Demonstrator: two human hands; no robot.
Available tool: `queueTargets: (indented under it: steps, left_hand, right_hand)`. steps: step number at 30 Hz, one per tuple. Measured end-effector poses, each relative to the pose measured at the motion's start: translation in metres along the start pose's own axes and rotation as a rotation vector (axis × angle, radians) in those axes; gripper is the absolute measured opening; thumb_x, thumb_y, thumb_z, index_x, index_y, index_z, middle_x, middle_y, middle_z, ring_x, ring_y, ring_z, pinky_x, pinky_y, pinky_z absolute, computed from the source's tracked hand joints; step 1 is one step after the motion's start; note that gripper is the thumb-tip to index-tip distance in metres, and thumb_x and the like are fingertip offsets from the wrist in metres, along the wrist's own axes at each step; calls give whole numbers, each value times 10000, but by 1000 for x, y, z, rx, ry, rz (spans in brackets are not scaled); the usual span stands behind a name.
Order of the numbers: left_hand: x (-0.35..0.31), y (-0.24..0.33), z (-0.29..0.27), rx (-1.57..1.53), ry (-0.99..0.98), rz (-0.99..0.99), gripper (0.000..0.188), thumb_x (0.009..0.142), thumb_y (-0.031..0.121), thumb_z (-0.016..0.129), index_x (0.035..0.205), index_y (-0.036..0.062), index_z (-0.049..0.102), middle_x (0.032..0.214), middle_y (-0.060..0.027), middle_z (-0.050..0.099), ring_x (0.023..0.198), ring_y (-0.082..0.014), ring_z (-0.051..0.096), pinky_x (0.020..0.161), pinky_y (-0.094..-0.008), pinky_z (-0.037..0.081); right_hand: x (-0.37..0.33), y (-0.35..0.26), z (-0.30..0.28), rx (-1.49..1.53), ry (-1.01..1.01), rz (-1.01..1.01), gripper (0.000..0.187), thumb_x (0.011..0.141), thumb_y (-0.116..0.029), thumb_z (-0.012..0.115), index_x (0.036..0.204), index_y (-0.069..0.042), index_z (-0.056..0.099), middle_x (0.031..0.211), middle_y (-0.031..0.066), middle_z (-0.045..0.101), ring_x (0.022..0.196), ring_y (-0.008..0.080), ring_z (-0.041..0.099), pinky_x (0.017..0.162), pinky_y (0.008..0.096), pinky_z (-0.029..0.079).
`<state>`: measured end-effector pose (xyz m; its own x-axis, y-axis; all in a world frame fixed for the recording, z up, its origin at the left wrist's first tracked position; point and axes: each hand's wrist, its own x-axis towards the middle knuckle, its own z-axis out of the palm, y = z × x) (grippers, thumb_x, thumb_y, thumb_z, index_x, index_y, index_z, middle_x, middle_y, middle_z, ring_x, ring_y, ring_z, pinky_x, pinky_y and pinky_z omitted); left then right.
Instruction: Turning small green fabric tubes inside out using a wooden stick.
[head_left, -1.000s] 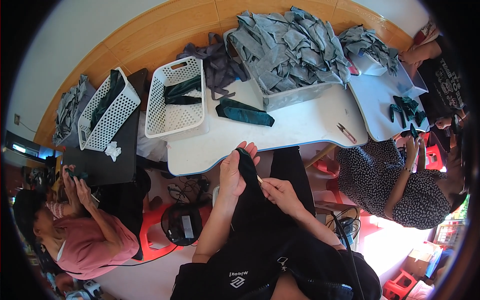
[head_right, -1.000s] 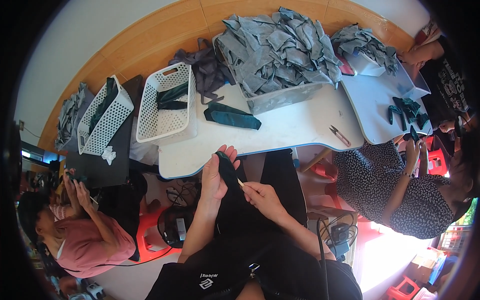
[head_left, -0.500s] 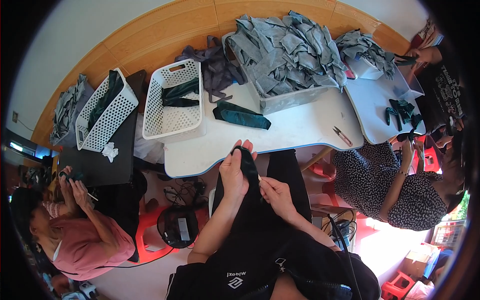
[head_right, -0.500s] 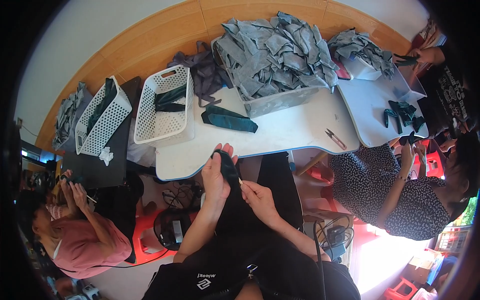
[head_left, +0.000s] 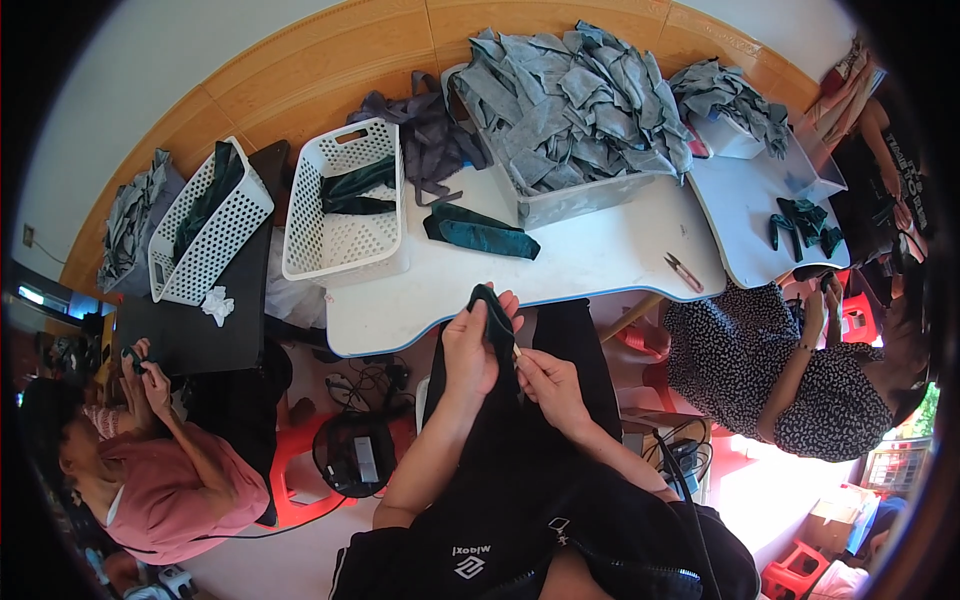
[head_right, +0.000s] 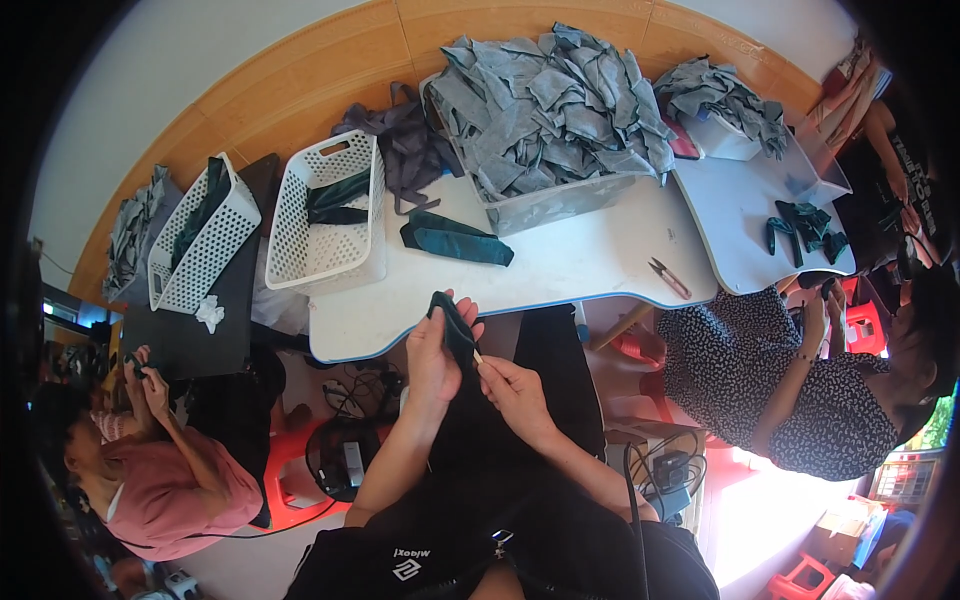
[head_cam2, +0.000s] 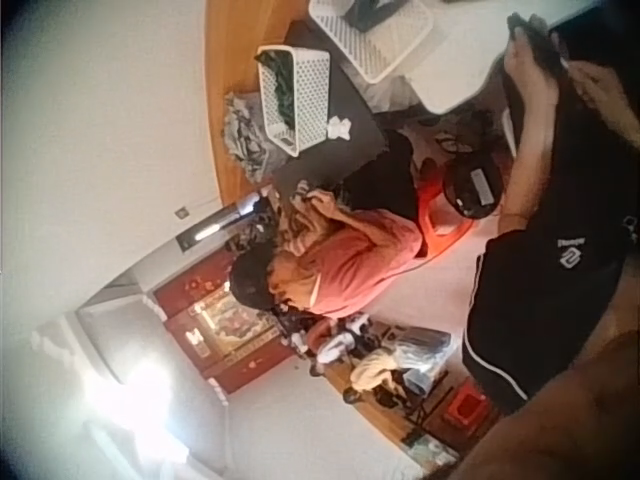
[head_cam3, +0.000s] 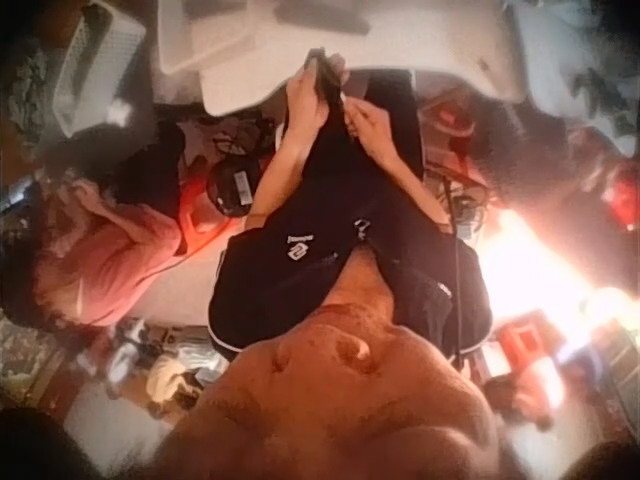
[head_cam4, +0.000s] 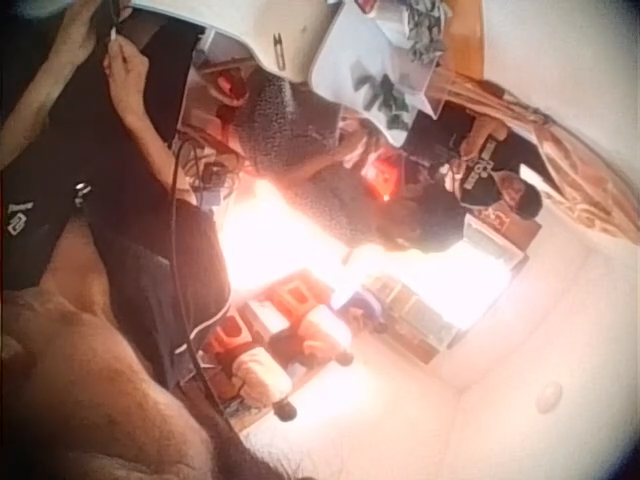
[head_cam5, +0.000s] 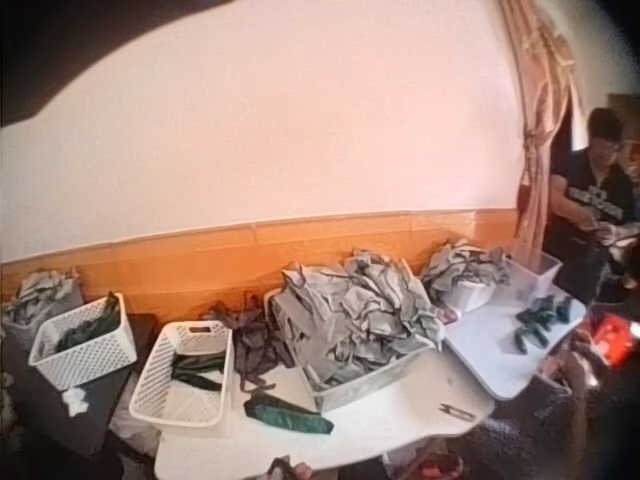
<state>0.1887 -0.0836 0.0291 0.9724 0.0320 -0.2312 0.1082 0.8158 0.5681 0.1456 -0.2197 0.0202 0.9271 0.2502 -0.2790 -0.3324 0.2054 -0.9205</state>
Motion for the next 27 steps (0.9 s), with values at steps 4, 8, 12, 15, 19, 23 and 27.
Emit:
queueTargets:
  steps: [4, 8, 12, 15, 19, 23, 27]
  left_hand:
    - [12, 19, -8, 8, -39, -96, 358, 933, 176, 583, 1228, -15, 513, 1133, -168, 619, 1013, -261, 633, 854, -394, 542]
    - [14, 18, -9, 24, 56, 12, 293, 893, 32, 601, 1176, -31, 554, 1080, -181, 642, 974, -270, 653, 845, -398, 558]
    - [12, 11, -10, 20, 72, 58, 282, 891, 4, 591, 1169, -31, 560, 1084, -168, 643, 1012, -264, 639, 870, -403, 549]
    - [8, 6, -13, 44, 16, 7, 285, 889, 1, 593, 1170, -32, 560, 1090, -165, 641, 1032, -261, 630, 874, -399, 547]
    - [2, 6, -13, 94, -32, -91, 303, 888, 8, 598, 1185, -31, 554, 1094, -177, 637, 1034, -261, 629, 856, -386, 553]
    - [2, 21, -11, 124, -119, -128, 293, 901, 43, 595, 1180, -42, 563, 1118, -200, 626, 1017, -275, 637, 838, -385, 559]
    - [7, 31, -6, 62, -125, -87, 279, 922, 67, 570, 1174, -53, 566, 1125, -206, 624, 1008, -278, 641, 858, -393, 552]
  right_hand:
    - [-1, -7, -6, -164, -5, -22, 239, 969, -210, 534, 1055, -24, 657, 677, -60, 495, 548, 3, 398, 476, 166, 322]
    - [-5, -4, -7, -55, -42, 67, 244, 971, -215, 532, 1056, -24, 657, 676, -61, 492, 548, 1, 392, 476, 162, 313]
    - [-7, 1, -6, 22, -44, 95, 244, 970, -213, 536, 1065, -23, 655, 671, -57, 485, 528, 0, 369, 458, 160, 284]
    - [-4, 1, -7, 58, -41, 82, 241, 969, -208, 539, 1070, -21, 654, 667, -54, 479, 514, -1, 353, 442, 162, 263]
    - [0, -1, -10, 91, -59, 67, 235, 969, -198, 538, 1067, -18, 653, 661, -55, 472, 503, -2, 335, 431, 167, 243]
    - [2, -3, -11, 196, -105, 119, 231, 970, -192, 537, 1062, -14, 653, 659, -56, 469, 497, -3, 323, 430, 169, 233]
    - [1, -2, -10, 104, -93, 88, 231, 971, -191, 533, 1059, -13, 652, 658, -55, 466, 498, -2, 321, 431, 168, 231]
